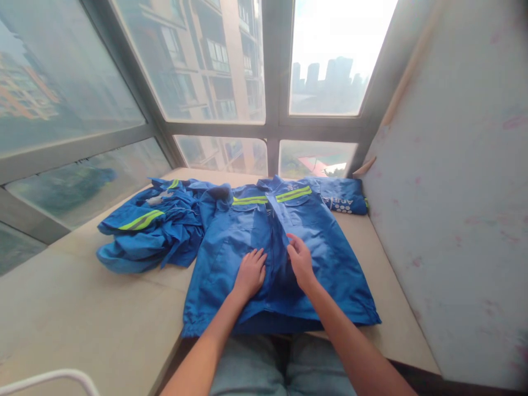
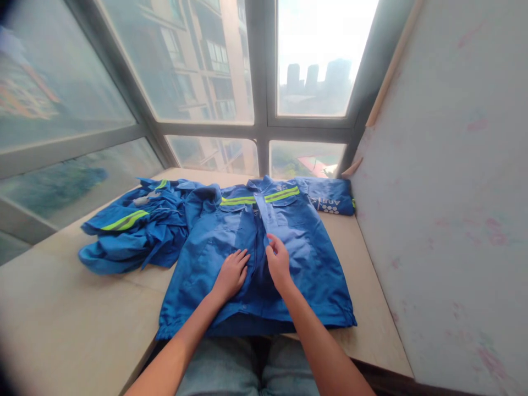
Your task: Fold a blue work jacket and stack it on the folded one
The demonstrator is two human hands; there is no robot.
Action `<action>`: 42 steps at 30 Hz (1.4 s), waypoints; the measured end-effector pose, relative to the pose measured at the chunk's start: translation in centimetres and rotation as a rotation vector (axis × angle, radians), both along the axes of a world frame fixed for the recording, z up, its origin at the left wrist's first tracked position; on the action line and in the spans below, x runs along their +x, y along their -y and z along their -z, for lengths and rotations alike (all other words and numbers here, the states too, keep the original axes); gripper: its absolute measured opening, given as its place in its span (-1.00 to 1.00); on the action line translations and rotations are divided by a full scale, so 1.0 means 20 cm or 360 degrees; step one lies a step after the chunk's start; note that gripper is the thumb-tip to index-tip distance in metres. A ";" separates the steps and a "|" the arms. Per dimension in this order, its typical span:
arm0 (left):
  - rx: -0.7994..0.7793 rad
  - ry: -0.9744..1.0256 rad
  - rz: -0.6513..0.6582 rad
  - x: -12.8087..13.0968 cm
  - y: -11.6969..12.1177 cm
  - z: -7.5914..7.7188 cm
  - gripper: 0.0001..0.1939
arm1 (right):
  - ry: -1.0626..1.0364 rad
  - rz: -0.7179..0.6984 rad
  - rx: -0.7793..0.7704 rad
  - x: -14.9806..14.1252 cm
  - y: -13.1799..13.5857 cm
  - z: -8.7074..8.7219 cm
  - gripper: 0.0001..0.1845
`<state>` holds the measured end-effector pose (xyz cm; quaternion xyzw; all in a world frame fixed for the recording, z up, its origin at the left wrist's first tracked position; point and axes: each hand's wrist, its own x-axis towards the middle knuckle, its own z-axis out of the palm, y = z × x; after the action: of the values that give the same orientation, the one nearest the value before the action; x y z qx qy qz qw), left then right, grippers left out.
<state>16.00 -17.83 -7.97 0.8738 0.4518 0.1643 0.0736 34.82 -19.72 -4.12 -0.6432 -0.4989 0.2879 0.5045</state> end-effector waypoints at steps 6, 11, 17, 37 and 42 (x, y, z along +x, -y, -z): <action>0.0016 -0.0096 0.0100 -0.03 0.05 -0.04 -0.57 | 0.0604 -0.0847 -0.0085 -0.01 0.09 0.04 -0.59; -0.0014 -0.0148 0.0271 -0.07 0.10 -0.09 -0.53 | 0.0706 -0.0511 -0.0091 0.01 0.09 0.06 -0.70; -0.0062 -0.0145 0.0350 -0.02 0.01 -0.13 -0.50 | 0.1039 -0.0431 -0.0376 -0.07 0.14 -0.02 -0.58; -0.0064 -0.0335 -0.0318 0.33 -0.76 -0.05 -0.39 | 0.0168 -0.0138 0.0268 -0.12 0.16 0.10 -0.53; -0.0125 -0.0404 -0.0286 0.41 -0.86 0.01 -0.39 | 0.0109 -0.0102 0.0512 -0.09 0.18 0.04 -0.58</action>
<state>24.25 -0.68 -8.10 0.8400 0.5400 0.0407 0.0349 33.02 -23.23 -4.85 -0.5474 -0.5756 0.1981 0.5743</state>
